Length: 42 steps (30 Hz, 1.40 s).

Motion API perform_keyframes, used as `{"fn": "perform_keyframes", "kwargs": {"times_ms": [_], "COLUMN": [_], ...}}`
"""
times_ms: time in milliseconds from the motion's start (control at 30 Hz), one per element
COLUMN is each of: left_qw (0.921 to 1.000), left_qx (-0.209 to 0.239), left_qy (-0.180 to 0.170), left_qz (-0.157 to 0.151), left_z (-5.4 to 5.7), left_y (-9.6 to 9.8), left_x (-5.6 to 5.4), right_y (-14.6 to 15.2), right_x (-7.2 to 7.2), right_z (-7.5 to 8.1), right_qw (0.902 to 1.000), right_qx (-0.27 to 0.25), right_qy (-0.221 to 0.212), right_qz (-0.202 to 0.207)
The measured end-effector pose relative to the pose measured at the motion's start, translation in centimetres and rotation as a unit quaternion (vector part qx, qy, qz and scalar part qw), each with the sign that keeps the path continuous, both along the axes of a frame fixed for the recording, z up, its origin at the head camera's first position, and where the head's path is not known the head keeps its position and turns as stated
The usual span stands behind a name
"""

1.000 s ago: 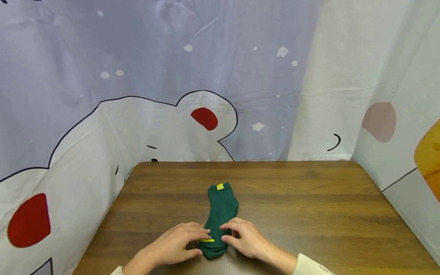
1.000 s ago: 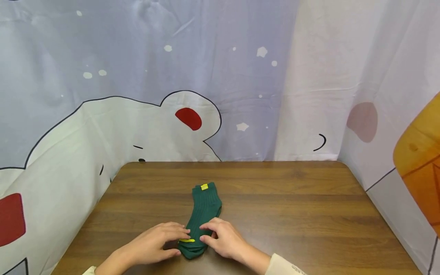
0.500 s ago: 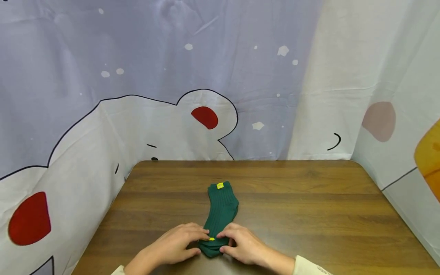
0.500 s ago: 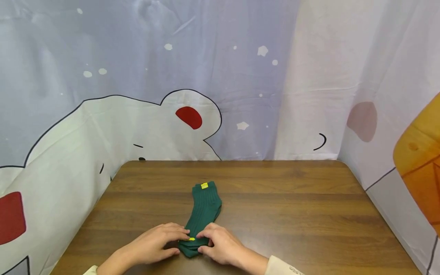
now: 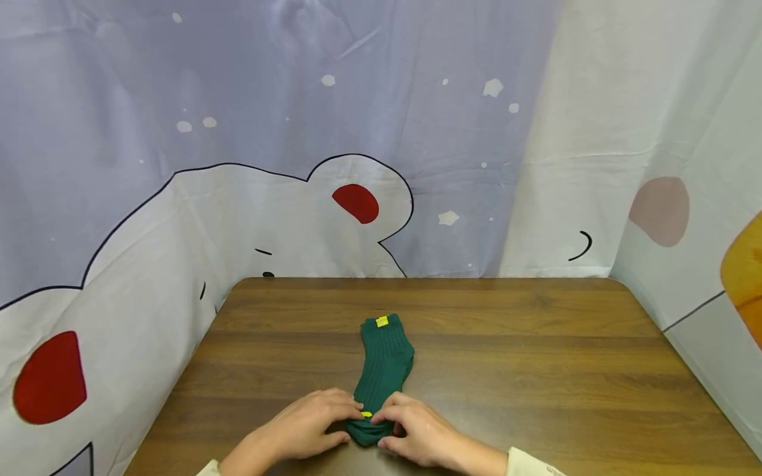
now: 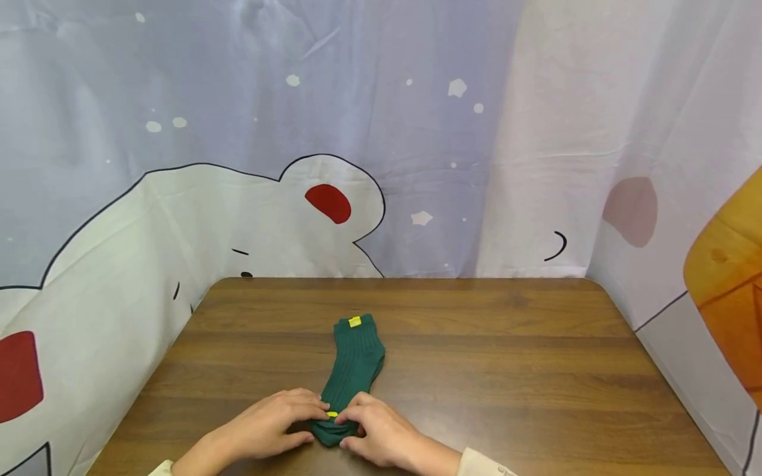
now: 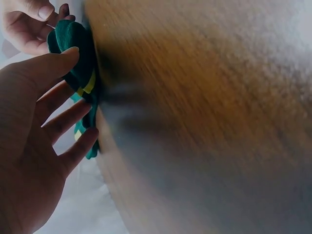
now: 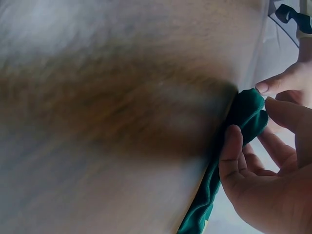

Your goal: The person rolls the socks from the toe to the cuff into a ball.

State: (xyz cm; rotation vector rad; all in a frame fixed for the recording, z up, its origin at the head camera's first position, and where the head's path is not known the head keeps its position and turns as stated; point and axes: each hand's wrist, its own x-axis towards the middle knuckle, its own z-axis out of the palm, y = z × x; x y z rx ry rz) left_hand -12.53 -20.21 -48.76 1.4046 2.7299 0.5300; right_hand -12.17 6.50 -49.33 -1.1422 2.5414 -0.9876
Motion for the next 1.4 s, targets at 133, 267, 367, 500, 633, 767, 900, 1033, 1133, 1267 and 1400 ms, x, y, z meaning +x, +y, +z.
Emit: {"fn": "perform_keyframes", "kwargs": {"times_ms": [133,267,367,500,633,767,900,1033,1133,1267,1400], "left_qw": [1.0000,1.0000,1.0000,0.9999,0.9997,0.9993,0.9992,0.9987,0.9966,0.9898,0.9820], "left_qx": [-0.001,0.000,0.000,-0.002,0.005,0.011,0.010,0.006,-0.003,-0.020,-0.042], "left_qy": [0.002,-0.005,-0.006,-0.007,-0.007,-0.018,-0.017,-0.012,-0.034,-0.070,-0.084], "left_qz": [-0.004,-0.002,0.002,0.011,0.023,0.032,0.035,0.050,0.076,0.122,0.164], "left_z": [-0.3,-0.5,-0.6,-0.6,-0.6,-0.4,-0.2,-0.3,-0.2,0.1,0.4], "left_y": [0.1,0.2,0.3,0.4,0.5,0.7,0.9,1.2,1.5,2.0,2.6], "left_x": [0.1,0.1,0.1,0.3,0.4,0.5,0.5,0.6,0.5,0.4,0.2], "right_y": [-0.2,-0.5,-0.7,-1.1,-1.5,-1.7,-1.8,-1.7,-1.8,-1.9,-2.1], "right_x": [0.2,0.3,0.4,0.6,0.7,0.6,0.4,0.2,0.0,-0.2,-0.5], "right_z": [-0.2,-0.2,-0.2,-0.3,-0.5,-0.5,-0.3,-0.2,-0.3,-0.3,0.0], "right_qw": [0.9999,0.9992,0.9984,0.9973,0.9969,0.9969,0.9966,0.9963,0.9961,0.9950,0.9911], "right_qx": [0.012,0.031,0.047,0.065,0.067,0.060,0.055,0.050,0.049,0.059,0.094], "right_qy": [0.010,0.021,0.027,0.026,0.021,0.023,0.020,0.010,0.009,0.010,0.009], "right_qz": [-0.001,-0.010,-0.017,-0.022,-0.034,-0.046,-0.058,-0.068,-0.073,-0.081,-0.094]}}
